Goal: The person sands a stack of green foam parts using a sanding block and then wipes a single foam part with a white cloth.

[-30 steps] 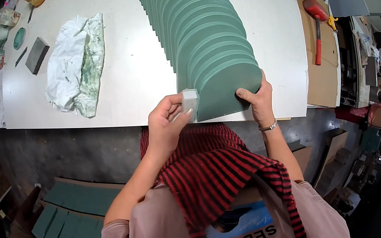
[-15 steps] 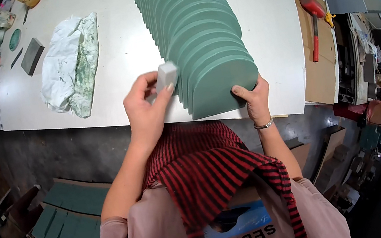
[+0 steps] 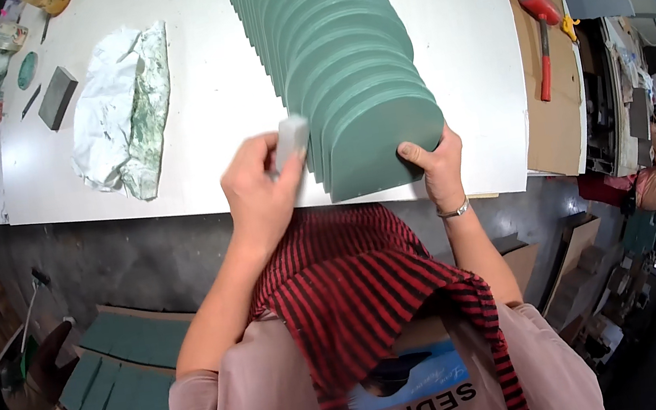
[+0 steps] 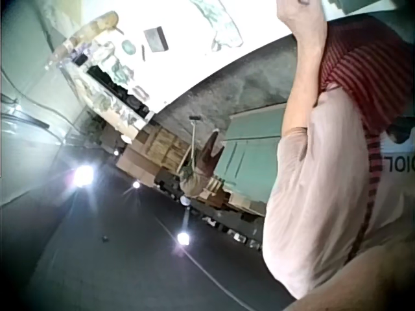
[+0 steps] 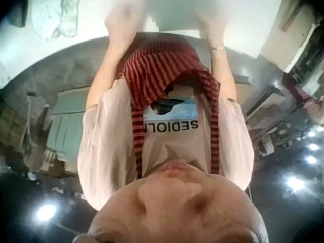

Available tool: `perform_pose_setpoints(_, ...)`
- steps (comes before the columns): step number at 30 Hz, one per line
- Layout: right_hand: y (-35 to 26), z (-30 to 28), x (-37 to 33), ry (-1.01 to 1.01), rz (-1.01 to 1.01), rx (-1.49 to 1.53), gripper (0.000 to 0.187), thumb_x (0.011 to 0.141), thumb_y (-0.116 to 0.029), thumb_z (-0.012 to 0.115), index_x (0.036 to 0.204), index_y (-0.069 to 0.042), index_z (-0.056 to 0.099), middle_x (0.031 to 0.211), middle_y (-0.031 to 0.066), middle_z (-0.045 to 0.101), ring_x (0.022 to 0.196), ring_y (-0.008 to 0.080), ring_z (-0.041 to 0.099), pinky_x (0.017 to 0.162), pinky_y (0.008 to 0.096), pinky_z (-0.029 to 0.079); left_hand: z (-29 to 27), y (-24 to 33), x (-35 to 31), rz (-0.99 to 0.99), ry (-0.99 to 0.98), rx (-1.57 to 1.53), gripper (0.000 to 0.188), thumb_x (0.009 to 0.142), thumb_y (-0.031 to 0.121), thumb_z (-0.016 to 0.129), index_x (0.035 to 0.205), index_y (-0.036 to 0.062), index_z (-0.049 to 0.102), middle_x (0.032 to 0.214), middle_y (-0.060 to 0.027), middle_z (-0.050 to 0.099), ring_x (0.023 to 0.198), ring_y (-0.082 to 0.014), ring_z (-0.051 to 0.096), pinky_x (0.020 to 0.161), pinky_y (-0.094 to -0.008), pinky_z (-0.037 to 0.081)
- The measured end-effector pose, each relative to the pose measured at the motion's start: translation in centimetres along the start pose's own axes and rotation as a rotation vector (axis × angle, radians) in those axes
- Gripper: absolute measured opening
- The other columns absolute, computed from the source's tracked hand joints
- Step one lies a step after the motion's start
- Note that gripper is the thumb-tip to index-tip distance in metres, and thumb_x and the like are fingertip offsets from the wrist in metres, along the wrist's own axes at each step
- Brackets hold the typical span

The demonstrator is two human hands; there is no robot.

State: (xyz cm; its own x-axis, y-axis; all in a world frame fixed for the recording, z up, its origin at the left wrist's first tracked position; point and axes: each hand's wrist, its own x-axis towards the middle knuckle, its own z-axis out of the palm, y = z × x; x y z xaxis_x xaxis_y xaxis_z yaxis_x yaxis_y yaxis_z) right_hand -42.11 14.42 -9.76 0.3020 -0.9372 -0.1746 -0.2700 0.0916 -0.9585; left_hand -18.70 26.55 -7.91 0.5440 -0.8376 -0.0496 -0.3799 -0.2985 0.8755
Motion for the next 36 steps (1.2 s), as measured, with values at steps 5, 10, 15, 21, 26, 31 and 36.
perform_pose_setpoints(5, -0.1, 0.5, -0.3, 0.007, -0.038, 0.038, 0.052, 0.073, -0.025, 0.086, 0.109, 0.003, 0.060, 0.097, 0.0082, 0.067, 0.089, 0.0165, 0.061, 0.083, 0.0303, 0.050, -0.2, -2.0, -2.9, -0.094, -0.031, -0.024, 0.023, 0.080, 0.004, 0.077, 0.100, -0.0037, 0.069, 0.084, -0.0069, 0.069, 0.072, -0.0123, 0.062, 0.069, -0.0265, 0.052)
perform_pose_setpoints(10, 0.0, 0.3, 0.0, -0.015, -0.026, 0.041, 0.053, 0.073, -0.028, 0.087, 0.107, 0.003, 0.060, 0.096, 0.0080, 0.067, 0.088, 0.0162, 0.061, 0.083, 0.0303, 0.050, 0.3, 0.5, -1.2, 0.116, -0.006, -0.044, 0.023, 0.079, 0.004, 0.078, 0.098, -0.0026, 0.068, 0.083, -0.0091, 0.069, 0.071, -0.0148, 0.064, 0.068, -0.0277, 0.052)
perform_pose_setpoints(15, 0.4, 0.4, 0.1, -0.006, -0.047, 0.032, 0.054, 0.073, -0.029, 0.087, 0.107, 0.003, 0.059, 0.094, 0.0078, 0.067, 0.088, 0.0162, 0.061, 0.082, 0.0300, 0.050, -0.3, -0.8, -3.1, 0.064, -0.067, 0.059, 0.026, 0.079, 0.006, 0.078, 0.101, -0.0025, 0.069, 0.085, -0.0116, 0.070, 0.073, -0.0169, 0.066, 0.071, -0.0296, 0.054)
perform_pose_setpoints(21, 0.1, 0.5, 0.3, 0.000, -0.055, 0.046, 0.051, 0.073, -0.028, 0.087, 0.105, 0.002, 0.059, 0.095, 0.0076, 0.066, 0.086, 0.0162, 0.061, 0.080, 0.0294, 0.050, 0.2, -0.4, -1.5, 0.220, -0.027, 0.097, 0.022, 0.078, 0.005, 0.077, 0.096, -0.0026, 0.067, 0.081, -0.0128, 0.067, 0.072, -0.0219, 0.067, 0.068, -0.0318, 0.053)
perform_pose_setpoints(26, 0.1, 0.6, 0.0, -0.005, -0.056, 0.036, 0.046, 0.073, -0.022, 0.084, 0.104, 0.001, 0.059, 0.093, 0.0067, 0.064, 0.085, 0.0157, 0.059, 0.080, 0.0294, 0.049, -0.8, 0.0, -1.9, 0.375, 0.051, 0.176, 0.022, 0.073, 0.004, 0.079, 0.091, -0.0008, 0.067, 0.078, -0.0126, 0.065, 0.068, -0.0249, 0.064, 0.061, -0.0330, 0.051)
perform_pose_setpoints(31, -0.2, 0.8, 0.0, 0.023, -0.054, 0.026, 0.042, 0.072, -0.015, 0.079, 0.105, 0.002, 0.059, 0.094, 0.0066, 0.062, 0.086, 0.0154, 0.058, 0.081, 0.0292, 0.049, -2.9, 7.7, 2.1, 0.514, 0.011, 0.372, 0.023, 0.068, 0.007, 0.080, 0.088, 0.0036, 0.068, 0.074, -0.0092, 0.062, 0.065, -0.0251, 0.062, 0.058, -0.0354, 0.048)
perform_pose_setpoints(36, 0.8, 0.2, -0.2, -0.014, -0.009, 0.088, 0.047, 0.073, -0.017, 0.079, 0.111, 0.001, 0.059, 0.100, 0.0073, 0.063, 0.091, 0.0159, 0.058, 0.086, 0.0289, 0.048, -4.7, 14.7, 4.5, 0.899, -0.204, 0.474, 0.021, 0.070, 0.020, 0.074, 0.074, 0.0041, 0.060, 0.073, -0.0045, 0.057, 0.063, -0.0214, 0.058, 0.062, -0.0343, 0.049)
